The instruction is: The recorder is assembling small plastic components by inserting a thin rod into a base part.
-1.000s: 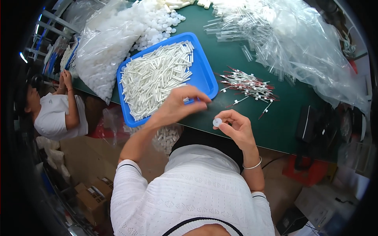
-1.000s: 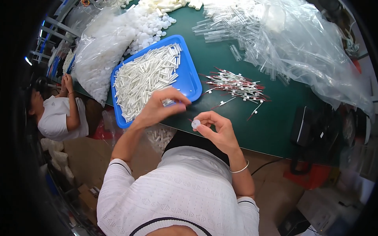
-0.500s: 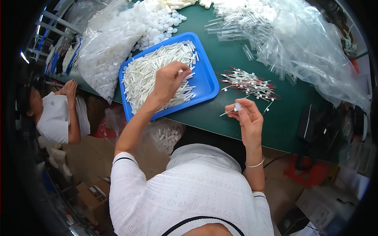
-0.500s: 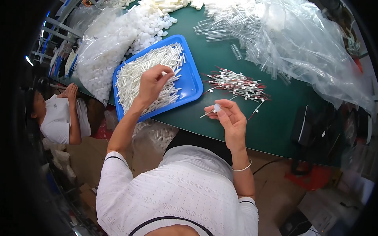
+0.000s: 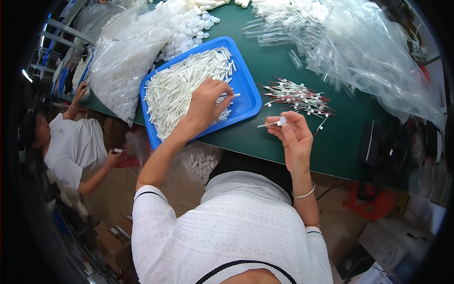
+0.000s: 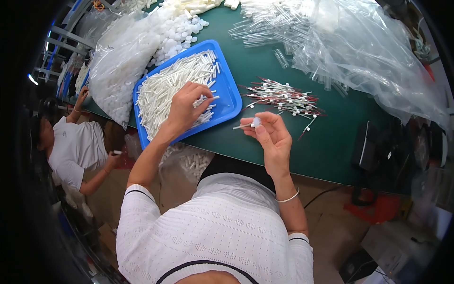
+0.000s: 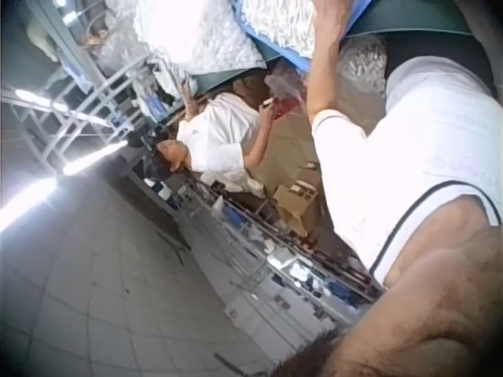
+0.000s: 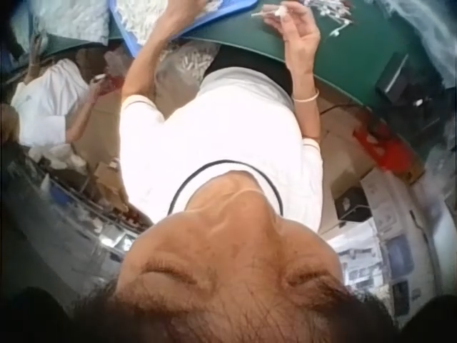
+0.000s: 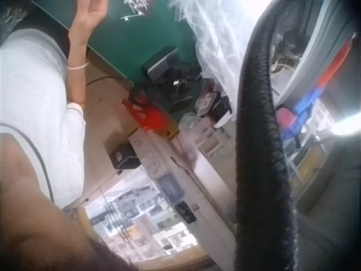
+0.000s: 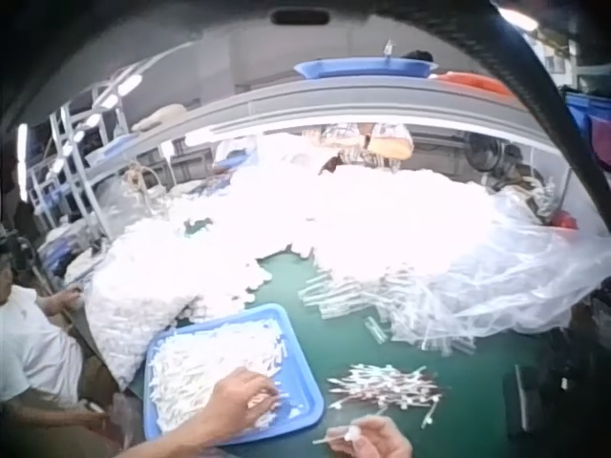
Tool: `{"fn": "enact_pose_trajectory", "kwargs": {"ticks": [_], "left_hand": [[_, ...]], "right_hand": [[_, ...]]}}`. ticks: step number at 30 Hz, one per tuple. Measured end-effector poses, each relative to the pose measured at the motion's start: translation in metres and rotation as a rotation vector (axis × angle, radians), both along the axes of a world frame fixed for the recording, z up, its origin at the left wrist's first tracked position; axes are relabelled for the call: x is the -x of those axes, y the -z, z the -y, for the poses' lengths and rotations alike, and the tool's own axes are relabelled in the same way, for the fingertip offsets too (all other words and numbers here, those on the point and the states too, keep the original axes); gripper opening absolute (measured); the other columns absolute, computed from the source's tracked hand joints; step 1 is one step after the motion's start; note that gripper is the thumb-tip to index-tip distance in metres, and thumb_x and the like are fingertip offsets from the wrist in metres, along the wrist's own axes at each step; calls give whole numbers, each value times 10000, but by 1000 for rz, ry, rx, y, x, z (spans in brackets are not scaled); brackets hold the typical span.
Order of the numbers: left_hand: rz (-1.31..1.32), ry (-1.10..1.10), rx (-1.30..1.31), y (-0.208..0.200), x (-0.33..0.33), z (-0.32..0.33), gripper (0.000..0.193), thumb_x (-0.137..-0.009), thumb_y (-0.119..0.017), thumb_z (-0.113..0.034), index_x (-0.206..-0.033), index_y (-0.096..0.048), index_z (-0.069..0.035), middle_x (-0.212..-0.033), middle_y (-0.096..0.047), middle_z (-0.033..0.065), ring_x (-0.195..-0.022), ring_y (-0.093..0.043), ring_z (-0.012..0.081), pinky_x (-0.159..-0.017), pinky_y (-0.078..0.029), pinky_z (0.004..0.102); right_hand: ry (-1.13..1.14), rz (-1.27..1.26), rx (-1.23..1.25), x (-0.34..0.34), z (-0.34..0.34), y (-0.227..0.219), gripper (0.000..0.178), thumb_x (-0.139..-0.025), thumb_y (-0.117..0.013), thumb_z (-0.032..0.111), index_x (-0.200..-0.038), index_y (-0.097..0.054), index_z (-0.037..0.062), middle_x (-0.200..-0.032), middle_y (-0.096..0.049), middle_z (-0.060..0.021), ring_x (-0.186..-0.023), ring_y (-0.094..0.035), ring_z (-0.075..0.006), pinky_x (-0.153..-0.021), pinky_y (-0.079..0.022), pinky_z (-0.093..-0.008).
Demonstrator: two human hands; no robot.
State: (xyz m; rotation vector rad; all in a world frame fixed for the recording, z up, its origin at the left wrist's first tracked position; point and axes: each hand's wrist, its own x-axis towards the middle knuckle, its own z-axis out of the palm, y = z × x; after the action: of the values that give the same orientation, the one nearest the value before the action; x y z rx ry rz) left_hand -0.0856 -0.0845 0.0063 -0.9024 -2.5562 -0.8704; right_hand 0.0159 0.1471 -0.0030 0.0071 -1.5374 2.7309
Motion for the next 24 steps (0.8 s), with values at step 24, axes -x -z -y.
{"fn": "enact_pose_trajectory", "kwargs": {"ticks": [24], "left_hand": [[329,203,-243,-24,-55,-41,114,-811,-685,-47,-916,-707,-87,-753,-683,2,-669,-568,127,-773,-378,287]], "right_hand": [[-75,-39,-635,-3,-7,-5,157,-888,-673,113,-963,-603,-6,-796,-650,-53,-684,-610,-64,-585,-482,-209]]}}
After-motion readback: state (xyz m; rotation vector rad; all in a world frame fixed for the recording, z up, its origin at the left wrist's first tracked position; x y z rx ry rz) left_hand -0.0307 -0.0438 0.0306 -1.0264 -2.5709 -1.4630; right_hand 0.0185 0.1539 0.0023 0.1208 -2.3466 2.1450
